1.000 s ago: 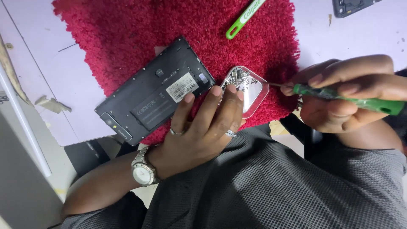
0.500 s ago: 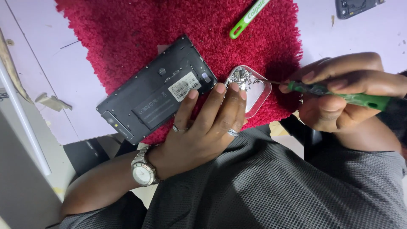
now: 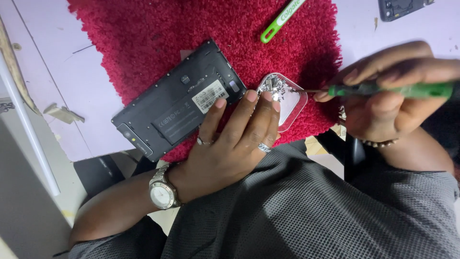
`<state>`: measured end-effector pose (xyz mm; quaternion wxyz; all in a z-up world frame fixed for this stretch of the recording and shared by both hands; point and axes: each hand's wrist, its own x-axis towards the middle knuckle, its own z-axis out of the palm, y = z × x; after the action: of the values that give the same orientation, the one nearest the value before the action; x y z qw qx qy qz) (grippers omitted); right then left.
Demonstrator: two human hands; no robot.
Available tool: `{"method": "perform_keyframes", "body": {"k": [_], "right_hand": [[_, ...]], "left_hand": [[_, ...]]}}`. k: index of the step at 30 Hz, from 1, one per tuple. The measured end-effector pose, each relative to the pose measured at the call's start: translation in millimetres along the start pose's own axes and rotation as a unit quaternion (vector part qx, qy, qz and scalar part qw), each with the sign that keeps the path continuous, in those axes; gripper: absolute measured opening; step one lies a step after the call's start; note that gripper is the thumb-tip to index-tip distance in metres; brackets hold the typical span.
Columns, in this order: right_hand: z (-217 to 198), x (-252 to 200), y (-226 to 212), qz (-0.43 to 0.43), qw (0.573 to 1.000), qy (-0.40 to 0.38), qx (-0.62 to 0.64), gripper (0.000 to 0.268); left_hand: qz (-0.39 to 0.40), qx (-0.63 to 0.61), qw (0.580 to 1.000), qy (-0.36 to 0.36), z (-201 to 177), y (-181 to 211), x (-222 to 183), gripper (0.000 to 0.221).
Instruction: Reassembling and cleaning a mobile phone using a precision screwdriver and a toothbrush.
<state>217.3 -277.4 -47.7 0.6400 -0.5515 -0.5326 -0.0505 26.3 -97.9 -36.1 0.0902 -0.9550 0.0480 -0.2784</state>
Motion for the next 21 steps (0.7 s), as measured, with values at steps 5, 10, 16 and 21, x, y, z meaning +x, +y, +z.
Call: {"method": "perform_keyframes", "body": {"k": [5, 10, 16, 21], "right_hand": [[-4.8, -3.7, -5.4, 0.131, 0.988, 0.051, 0.068, 0.03], [2.1, -0.3, -6.2, 0.122, 0.986, 0.068, 0.09, 0.033], [7.5, -2.8, -22.0, 0.117, 0.986, 0.008, 0.117, 0.028], [9.0, -8.2, -18.0, 0.058, 0.994, -0.014, 0.094, 0.023]], "left_hand": [[-0.015, -0.071, 0.997, -0.014, 2.3, 3.1, -5.6, 0.021], [-0.04, -0.202, 0.978, -0.03, -0.2, -1.2, -7.1, 0.042], [-0.113, -0.317, 0.942, -0.006, -0.5, -5.4, -5.1, 0.064], [-0.142, -0.378, 0.915, 0.01, -2.9, -7.9, 0.0, 0.05]]}}
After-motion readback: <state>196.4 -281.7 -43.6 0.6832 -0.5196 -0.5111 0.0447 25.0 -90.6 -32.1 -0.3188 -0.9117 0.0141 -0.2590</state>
